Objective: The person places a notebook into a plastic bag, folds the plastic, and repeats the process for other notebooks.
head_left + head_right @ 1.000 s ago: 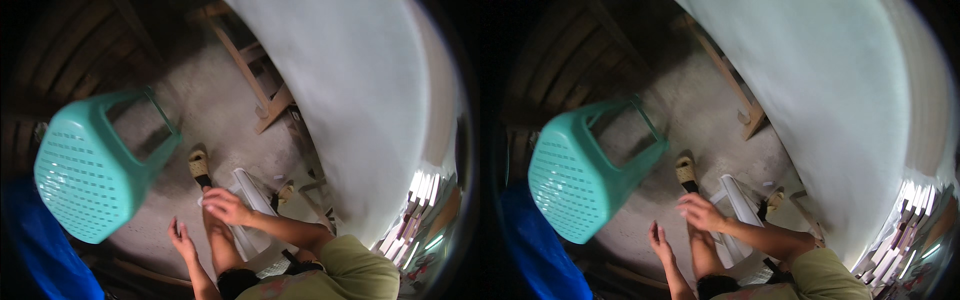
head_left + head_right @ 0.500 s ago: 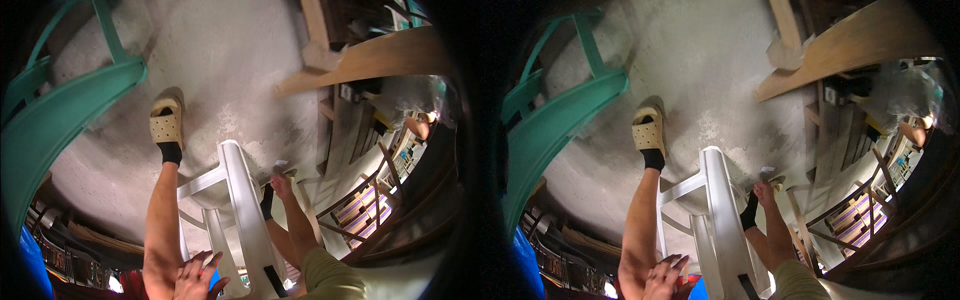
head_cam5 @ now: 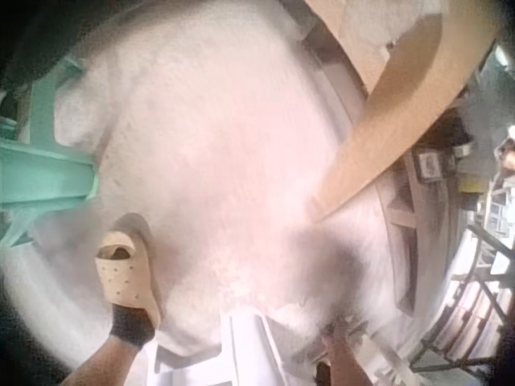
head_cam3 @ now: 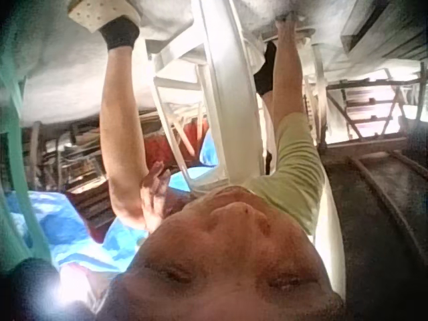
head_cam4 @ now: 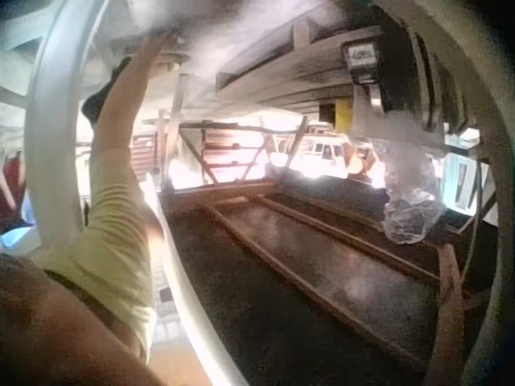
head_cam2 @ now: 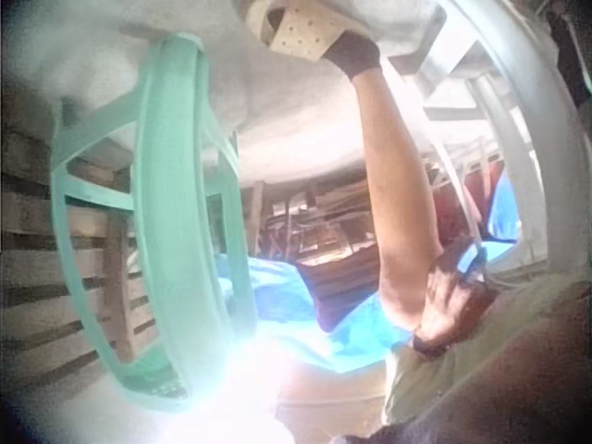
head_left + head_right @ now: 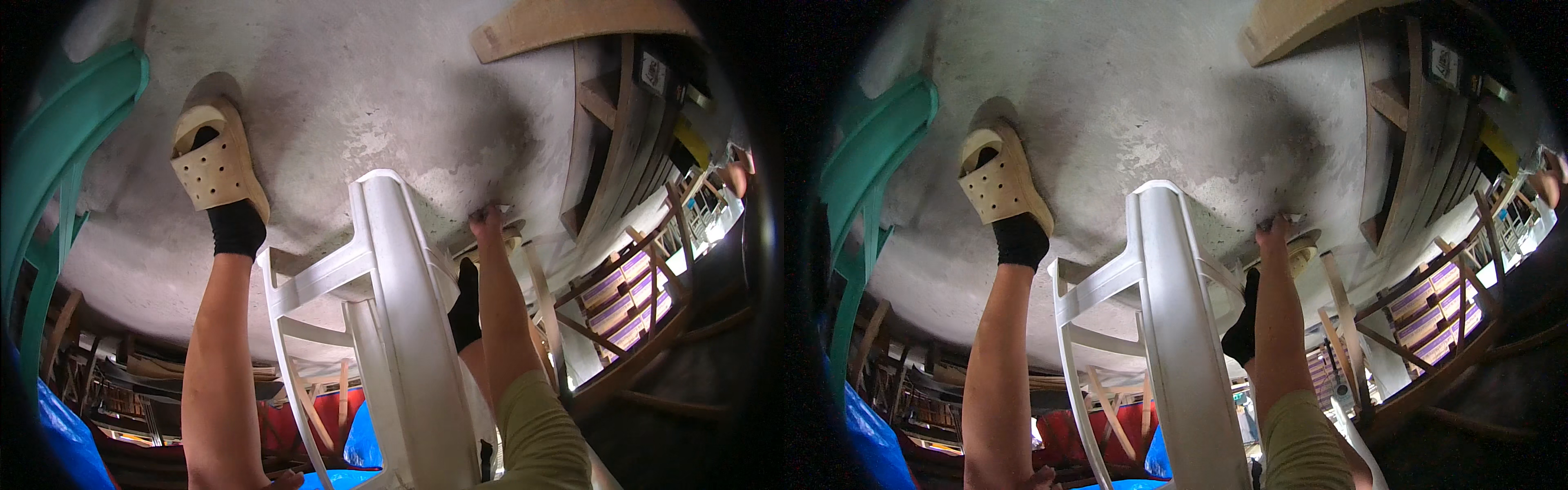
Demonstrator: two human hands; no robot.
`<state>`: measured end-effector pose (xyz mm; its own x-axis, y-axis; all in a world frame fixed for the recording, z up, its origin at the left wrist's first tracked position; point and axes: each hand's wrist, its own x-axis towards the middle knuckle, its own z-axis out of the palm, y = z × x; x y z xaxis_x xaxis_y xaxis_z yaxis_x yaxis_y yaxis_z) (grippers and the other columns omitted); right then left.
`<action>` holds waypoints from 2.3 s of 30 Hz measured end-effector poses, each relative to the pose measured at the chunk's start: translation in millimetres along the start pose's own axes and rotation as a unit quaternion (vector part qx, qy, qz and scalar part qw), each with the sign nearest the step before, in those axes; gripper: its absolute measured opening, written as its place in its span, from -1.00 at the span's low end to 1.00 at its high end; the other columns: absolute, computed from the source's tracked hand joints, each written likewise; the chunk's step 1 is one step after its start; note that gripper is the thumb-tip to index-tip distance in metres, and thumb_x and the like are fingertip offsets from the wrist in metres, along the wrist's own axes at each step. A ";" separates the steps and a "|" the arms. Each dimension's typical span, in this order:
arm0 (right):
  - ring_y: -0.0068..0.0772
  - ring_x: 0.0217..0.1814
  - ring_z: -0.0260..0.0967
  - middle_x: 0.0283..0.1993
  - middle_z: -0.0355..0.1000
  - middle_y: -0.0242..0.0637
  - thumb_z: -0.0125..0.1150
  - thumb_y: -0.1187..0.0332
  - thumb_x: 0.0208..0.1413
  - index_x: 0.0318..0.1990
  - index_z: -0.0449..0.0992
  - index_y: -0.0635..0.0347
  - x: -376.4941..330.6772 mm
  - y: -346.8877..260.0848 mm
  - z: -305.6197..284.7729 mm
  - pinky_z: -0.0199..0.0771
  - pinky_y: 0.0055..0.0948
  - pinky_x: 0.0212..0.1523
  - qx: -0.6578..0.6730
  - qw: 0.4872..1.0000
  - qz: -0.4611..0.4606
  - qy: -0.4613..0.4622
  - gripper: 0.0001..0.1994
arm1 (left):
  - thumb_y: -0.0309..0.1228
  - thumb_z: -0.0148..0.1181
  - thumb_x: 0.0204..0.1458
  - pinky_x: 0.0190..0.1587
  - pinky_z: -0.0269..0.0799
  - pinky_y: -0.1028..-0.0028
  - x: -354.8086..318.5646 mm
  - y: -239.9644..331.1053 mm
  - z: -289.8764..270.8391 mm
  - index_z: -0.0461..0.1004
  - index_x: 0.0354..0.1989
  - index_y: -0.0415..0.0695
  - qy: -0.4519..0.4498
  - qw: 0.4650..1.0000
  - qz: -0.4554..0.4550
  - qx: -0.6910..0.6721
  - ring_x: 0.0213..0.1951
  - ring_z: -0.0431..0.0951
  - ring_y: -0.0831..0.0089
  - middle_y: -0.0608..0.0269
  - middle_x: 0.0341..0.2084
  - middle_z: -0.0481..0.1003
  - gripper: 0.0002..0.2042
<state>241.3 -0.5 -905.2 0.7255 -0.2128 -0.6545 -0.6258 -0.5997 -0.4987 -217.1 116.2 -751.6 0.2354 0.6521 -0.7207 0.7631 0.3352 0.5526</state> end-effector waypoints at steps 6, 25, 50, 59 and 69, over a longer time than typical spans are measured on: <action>-0.30 0.15 0.14 0.08 0.23 -0.30 -0.03 0.33 0.06 0.09 0.22 0.07 -17.3 15.6 11.3 0.14 -0.23 0.12 -0.079 0.993 -0.060 0.057 -0.61 | -0.25 0.16 -0.12 -0.05 0.24 0.24 8.8 -11.5 2.4 0.23 0.09 -0.07 -0.007 1.000 -0.004 0.013 -0.03 0.31 0.14 0.07 -0.03 0.29 -0.47; -0.28 0.09 0.19 0.15 0.21 -0.30 0.06 0.42 -0.01 0.16 0.19 -0.13 36.9 16.4 -39.2 0.23 -0.24 0.00 -0.087 0.994 -0.062 -0.016 -0.49 | -0.20 0.12 -0.10 -0.06 0.24 0.23 15.7 -14.3 -0.3 0.24 0.09 -0.05 -0.036 0.999 0.007 0.039 -0.04 0.32 0.17 0.07 -0.04 0.29 -0.48; -0.28 -0.35 0.31 -0.40 0.36 -0.20 0.22 0.46 -0.15 -0.27 0.44 0.26 -0.6 -20.3 -11.3 0.34 -0.26 -0.36 -0.548 0.710 -0.423 -0.132 -0.78 | -0.14 0.08 -0.07 -0.09 0.23 0.23 -54.8 31.8 -19.2 0.24 0.09 -0.02 -0.063 0.998 0.010 -0.018 -0.05 0.33 0.21 0.08 -0.04 0.29 -0.49; -0.73 -0.66 -0.06 -0.62 0.12 -0.53 -0.02 0.38 0.08 -0.13 0.42 0.19 -266.9 26.9 56.3 -0.09 -0.67 -0.68 -0.249 0.897 0.017 -0.365 -0.78 | -0.12 0.06 -0.06 -0.09 0.23 0.23 -260.5 107.7 -92.4 0.24 0.09 -0.01 -0.102 0.988 -0.064 -0.099 -0.05 0.33 0.22 0.08 -0.05 0.29 -0.49; -0.79 -0.66 -0.12 -0.71 -0.04 -0.63 -0.17 0.24 0.22 -0.25 0.37 0.13 -587.0 4.2 73.6 -0.10 -0.65 -0.67 -0.326 0.526 -0.423 -0.662 -0.79 | -0.02 -0.03 0.03 0.03 0.21 0.20 -272.4 103.2 -51.3 0.04 0.19 -0.10 -0.054 0.951 -0.127 -0.275 0.02 0.30 0.14 -0.03 0.00 0.26 -0.38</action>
<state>-208.3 178.7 -565.0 -0.4394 0.8078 -0.3929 0.3057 -0.2768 -0.9110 -233.4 8.0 -476.8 0.1686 0.4389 -0.8826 0.3796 0.7974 0.4691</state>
